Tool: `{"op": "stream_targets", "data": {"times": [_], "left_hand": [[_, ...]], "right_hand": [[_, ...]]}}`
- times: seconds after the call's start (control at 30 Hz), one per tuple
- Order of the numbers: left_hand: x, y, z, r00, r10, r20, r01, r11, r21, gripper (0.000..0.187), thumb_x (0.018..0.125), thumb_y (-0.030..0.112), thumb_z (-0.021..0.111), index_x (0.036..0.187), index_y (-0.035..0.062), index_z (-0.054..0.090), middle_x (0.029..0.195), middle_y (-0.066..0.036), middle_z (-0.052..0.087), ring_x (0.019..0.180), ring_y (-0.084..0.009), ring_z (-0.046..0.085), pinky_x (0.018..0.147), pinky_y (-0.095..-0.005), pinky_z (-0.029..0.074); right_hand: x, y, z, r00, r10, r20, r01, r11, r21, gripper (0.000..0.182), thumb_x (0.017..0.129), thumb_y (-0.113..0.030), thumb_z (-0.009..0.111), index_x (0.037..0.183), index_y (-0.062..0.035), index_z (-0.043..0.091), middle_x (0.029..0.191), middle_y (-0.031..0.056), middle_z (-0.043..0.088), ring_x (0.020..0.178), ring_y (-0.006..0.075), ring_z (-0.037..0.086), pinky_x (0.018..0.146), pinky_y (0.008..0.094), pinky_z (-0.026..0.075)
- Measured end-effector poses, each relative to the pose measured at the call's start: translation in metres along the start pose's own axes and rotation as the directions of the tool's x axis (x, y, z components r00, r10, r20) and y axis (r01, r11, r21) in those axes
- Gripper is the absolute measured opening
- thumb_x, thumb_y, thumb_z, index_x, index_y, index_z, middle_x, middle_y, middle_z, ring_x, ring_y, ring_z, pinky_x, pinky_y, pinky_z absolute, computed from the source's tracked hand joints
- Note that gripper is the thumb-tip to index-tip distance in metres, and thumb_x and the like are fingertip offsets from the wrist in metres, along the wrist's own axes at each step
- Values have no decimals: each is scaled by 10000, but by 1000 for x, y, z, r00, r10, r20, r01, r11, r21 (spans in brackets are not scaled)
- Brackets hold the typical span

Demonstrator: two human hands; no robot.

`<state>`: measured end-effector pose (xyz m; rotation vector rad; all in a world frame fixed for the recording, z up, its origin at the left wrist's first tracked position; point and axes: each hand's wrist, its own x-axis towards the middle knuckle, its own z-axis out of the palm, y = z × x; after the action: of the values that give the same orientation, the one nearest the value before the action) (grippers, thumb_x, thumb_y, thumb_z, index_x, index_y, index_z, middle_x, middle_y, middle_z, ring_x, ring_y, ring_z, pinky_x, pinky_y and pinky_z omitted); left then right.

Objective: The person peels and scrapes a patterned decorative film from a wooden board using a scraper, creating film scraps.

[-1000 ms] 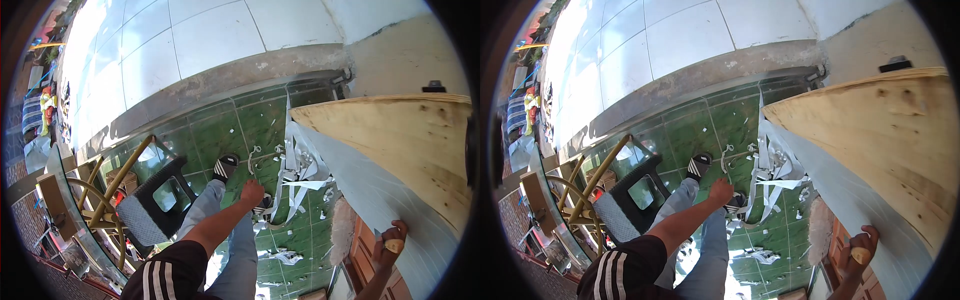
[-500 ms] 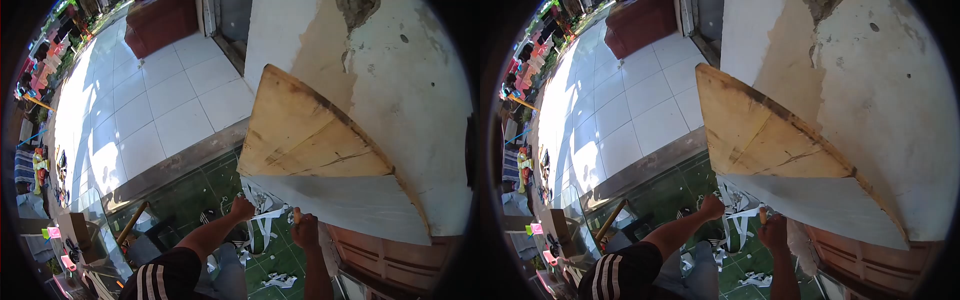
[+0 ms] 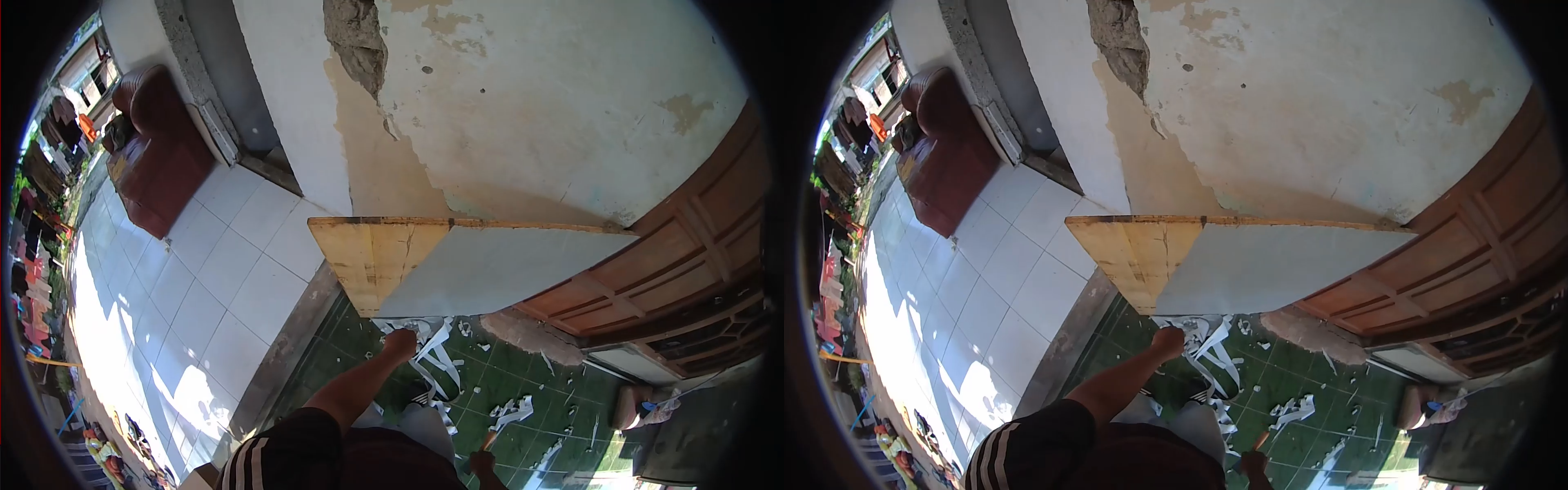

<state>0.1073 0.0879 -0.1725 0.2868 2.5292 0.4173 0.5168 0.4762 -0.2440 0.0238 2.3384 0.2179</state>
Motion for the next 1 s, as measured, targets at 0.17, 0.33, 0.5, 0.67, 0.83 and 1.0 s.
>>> {"op": "stream_targets", "data": {"times": [0.17, 0.33, 0.5, 0.67, 0.83, 1.0], "left_hand": [[-39, 30, -63, 990, -1, 141, -3, 1000, 28, 482, 1029, 421, 440, 1107, 68, 759, 1182, -172, 740, 1187, -370, 665, 979, -569, 513], [-46, 20, -64, 971, 221, 91, -237, 938, 252, 384, 1000, 313, 478, 1046, 83, 782, 1192, -155, 737, 1147, -380, 652, 933, -567, 506], [-52, 17, -70, 939, 345, -4, -317, 867, 384, 243, 892, 216, 617, 985, 62, 782, 1067, -144, 745, 1086, -352, 673, 856, -498, 566], [-36, 15, -53, 899, 439, -7, -389, 803, 451, 196, 845, 194, 682, 949, 52, 769, 974, -150, 725, 1015, -341, 696, 772, -469, 607], [-32, 36, -48, 885, 458, -91, -399, 843, 360, 322, 784, 154, 720, 1094, 84, 771, 922, -168, 718, 982, -369, 698, 819, -487, 595], [-27, 66, -53, 929, 294, -223, -298, 954, 20, 505, 769, 125, 701, 1273, 116, 734, 1018, -204, 741, 1060, -404, 680, 922, -505, 554]], "right_hand": [[-51, -34, 29, 750, 604, 270, -568, 379, 731, 314, 897, -314, 599, 908, -45, 760, 977, 179, 761, 933, 353, 752, 826, 490, 594], [-59, -56, -14, 801, 586, 123, -463, 477, 747, 281, 888, -299, 614, 893, -64, 769, 969, 188, 756, 971, 374, 745, 854, 483, 594], [-25, -48, -85, 763, 610, 215, -495, 337, 801, 285, 924, -271, 583, 921, -60, 773, 973, 187, 753, 961, 381, 741, 841, 494, 587], [25, -10, -107, 925, 380, -19, -297, 753, 587, 387, 899, -340, 568, 936, -10, 767, 980, 221, 759, 961, 387, 743, 857, 499, 576], [49, 27, -146, 953, 300, -49, -219, 789, 575, 434, 888, -381, 564, 932, 2, 761, 971, 225, 758, 960, 388, 743, 836, 510, 577], [102, 92, -133, 988, 115, -108, -66, 924, 376, 436, 887, -381, 564, 877, 10, 755, 960, 221, 762, 927, 385, 752, 821, 507, 591]]}}
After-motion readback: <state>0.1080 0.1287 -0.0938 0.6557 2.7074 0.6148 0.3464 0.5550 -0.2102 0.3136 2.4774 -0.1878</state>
